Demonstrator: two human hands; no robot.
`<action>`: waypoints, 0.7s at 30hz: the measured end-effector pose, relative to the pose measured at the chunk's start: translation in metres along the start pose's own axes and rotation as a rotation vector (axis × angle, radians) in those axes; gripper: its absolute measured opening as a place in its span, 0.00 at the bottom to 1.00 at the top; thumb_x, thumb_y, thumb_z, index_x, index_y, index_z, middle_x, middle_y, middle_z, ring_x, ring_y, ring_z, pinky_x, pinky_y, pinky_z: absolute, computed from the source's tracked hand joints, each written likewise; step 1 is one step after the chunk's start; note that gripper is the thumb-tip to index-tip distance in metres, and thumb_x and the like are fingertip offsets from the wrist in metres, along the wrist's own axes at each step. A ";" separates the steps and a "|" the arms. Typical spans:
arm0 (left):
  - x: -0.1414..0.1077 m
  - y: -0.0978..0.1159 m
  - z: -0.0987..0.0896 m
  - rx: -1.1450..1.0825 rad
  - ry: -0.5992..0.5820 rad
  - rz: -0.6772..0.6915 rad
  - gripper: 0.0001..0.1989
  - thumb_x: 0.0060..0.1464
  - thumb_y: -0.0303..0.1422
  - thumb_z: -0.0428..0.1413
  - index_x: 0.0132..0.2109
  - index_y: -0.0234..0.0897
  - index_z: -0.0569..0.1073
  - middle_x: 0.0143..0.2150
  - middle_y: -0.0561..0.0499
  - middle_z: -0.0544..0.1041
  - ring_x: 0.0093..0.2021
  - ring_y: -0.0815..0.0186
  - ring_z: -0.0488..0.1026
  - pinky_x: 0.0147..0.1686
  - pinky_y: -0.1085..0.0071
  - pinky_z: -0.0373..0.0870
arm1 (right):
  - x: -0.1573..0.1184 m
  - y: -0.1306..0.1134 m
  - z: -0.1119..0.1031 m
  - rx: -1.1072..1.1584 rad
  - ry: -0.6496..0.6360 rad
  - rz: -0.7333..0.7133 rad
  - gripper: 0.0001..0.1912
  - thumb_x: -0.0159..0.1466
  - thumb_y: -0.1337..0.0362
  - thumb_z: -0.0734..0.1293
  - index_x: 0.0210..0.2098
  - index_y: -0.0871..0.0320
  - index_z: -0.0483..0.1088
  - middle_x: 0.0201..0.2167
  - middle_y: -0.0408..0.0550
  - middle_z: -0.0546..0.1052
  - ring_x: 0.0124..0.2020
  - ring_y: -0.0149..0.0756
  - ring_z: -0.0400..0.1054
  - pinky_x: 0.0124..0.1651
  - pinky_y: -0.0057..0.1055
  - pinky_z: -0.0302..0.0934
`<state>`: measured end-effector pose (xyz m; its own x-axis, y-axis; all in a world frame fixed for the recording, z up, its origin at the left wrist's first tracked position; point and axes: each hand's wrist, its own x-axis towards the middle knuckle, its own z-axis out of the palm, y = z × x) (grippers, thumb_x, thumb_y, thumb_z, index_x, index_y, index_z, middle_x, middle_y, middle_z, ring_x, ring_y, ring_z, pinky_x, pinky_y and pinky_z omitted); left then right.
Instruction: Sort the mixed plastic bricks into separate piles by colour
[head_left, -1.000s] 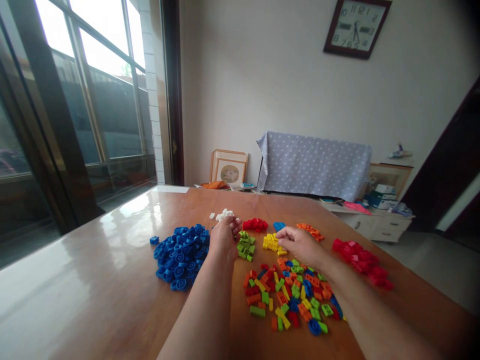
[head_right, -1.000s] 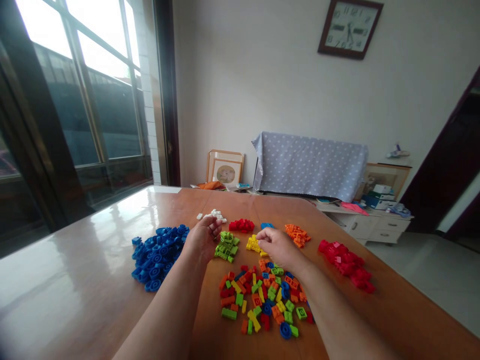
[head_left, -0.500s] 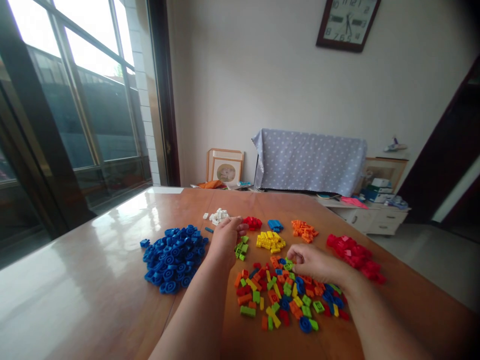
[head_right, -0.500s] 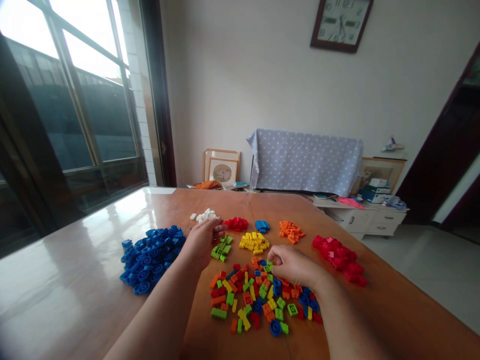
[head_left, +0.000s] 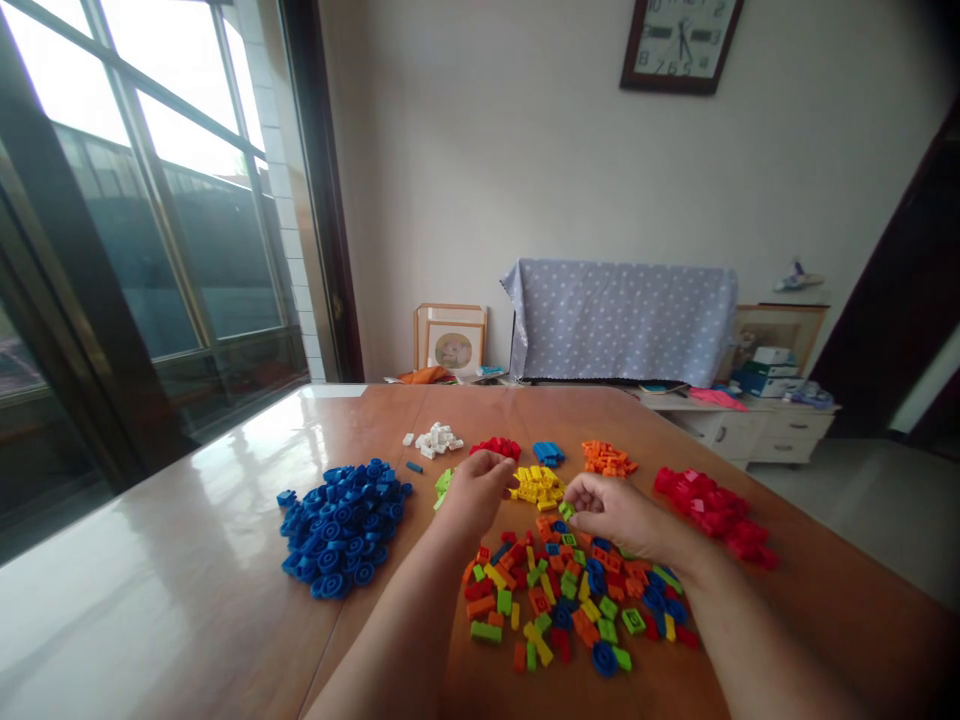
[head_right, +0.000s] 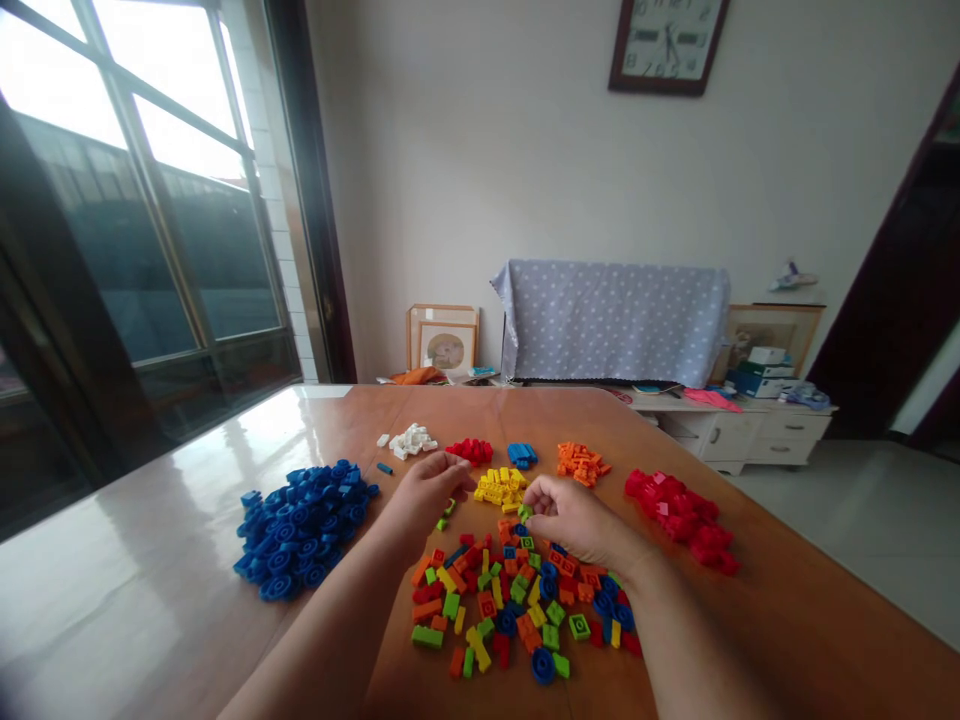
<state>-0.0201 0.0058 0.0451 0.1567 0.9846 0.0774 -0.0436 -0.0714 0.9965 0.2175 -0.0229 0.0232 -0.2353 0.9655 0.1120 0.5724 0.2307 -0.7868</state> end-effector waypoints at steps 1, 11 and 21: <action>-0.001 -0.002 0.004 0.045 -0.054 0.009 0.14 0.50 0.43 0.59 0.33 0.36 0.72 0.30 0.49 0.77 0.28 0.69 0.69 0.31 0.73 0.64 | 0.001 -0.003 0.002 0.028 0.018 -0.025 0.10 0.57 0.64 0.69 0.38 0.58 0.71 0.29 0.41 0.72 0.32 0.32 0.65 0.35 0.27 0.60; -0.001 -0.031 0.028 0.112 -0.154 0.002 0.12 0.45 0.38 0.63 0.31 0.36 0.71 0.24 0.53 0.71 0.23 0.71 0.64 0.23 0.74 0.57 | 0.009 -0.014 0.035 0.178 0.033 -0.080 0.11 0.58 0.62 0.67 0.41 0.56 0.70 0.31 0.43 0.76 0.30 0.33 0.67 0.31 0.27 0.59; 0.014 -0.013 -0.026 0.057 0.069 0.012 0.10 0.44 0.34 0.61 0.36 0.35 0.77 0.27 0.52 0.74 0.25 0.70 0.67 0.27 0.74 0.60 | 0.011 -0.010 0.028 0.089 0.177 -0.107 0.10 0.60 0.60 0.66 0.40 0.56 0.72 0.32 0.45 0.78 0.34 0.36 0.71 0.38 0.30 0.64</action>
<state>-0.0433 0.0248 0.0329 0.0884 0.9921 0.0886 0.0118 -0.0899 0.9959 0.1875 -0.0179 0.0152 -0.1448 0.9440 0.2965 0.4786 0.3291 -0.8141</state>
